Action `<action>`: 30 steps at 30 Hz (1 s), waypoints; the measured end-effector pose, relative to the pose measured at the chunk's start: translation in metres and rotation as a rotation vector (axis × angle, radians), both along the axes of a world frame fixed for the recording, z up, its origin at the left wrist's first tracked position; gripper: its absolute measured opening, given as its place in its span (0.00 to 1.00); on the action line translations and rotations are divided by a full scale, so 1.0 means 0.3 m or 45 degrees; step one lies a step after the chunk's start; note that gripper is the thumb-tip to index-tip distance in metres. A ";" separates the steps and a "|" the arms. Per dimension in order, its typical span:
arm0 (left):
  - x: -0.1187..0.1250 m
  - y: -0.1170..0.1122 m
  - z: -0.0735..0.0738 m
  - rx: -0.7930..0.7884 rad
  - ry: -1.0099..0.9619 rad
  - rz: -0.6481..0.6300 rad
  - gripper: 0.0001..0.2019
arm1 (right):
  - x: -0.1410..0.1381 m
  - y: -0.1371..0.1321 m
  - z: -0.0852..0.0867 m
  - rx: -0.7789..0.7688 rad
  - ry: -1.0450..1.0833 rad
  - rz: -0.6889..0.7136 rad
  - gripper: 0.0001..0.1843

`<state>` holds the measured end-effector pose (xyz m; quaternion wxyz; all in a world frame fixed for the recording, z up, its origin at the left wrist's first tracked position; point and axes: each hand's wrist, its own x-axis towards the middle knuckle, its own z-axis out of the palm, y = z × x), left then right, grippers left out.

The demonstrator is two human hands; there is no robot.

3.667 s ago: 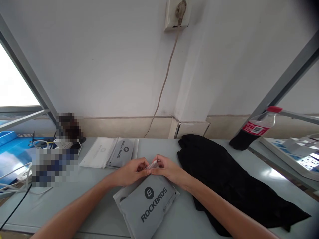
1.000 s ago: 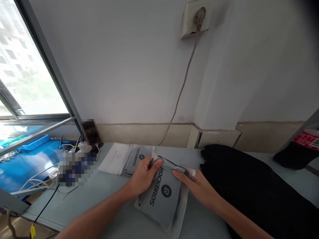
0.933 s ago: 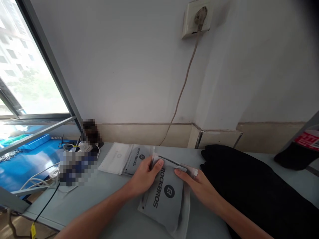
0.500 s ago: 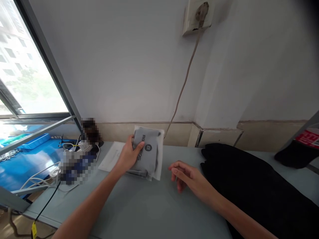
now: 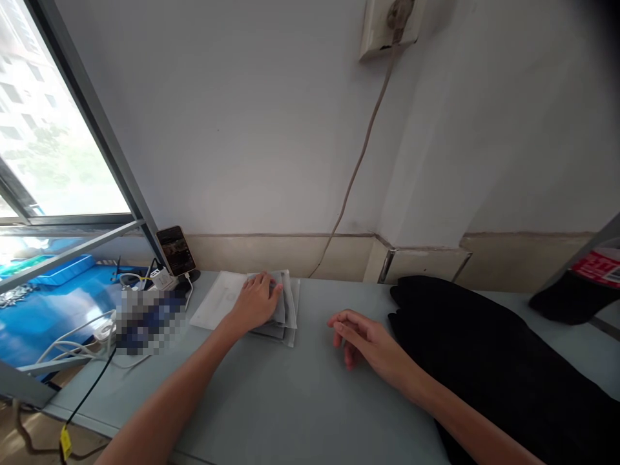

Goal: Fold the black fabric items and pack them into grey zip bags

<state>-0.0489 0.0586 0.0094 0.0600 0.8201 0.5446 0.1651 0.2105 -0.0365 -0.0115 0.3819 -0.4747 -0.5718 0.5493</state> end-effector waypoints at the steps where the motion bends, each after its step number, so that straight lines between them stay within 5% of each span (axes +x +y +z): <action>1: 0.010 -0.001 -0.003 -0.013 -0.001 -0.003 0.21 | 0.000 0.000 -0.002 0.000 -0.004 0.004 0.26; 7: 0.022 0.009 -0.021 -0.007 0.062 -0.022 0.14 | -0.004 -0.005 -0.011 -0.010 -0.029 0.018 0.27; 13: -0.010 0.044 -0.053 -0.167 0.150 -0.176 0.31 | -0.006 -0.008 -0.006 0.021 -0.062 0.031 0.27; 19: 0.023 0.028 -0.109 -0.085 0.178 -0.072 0.32 | -0.001 -0.006 -0.017 0.014 -0.050 0.074 0.29; 30: 0.029 0.035 -0.120 -0.135 0.201 -0.080 0.33 | 0.005 -0.001 -0.023 0.025 -0.084 0.120 0.26</action>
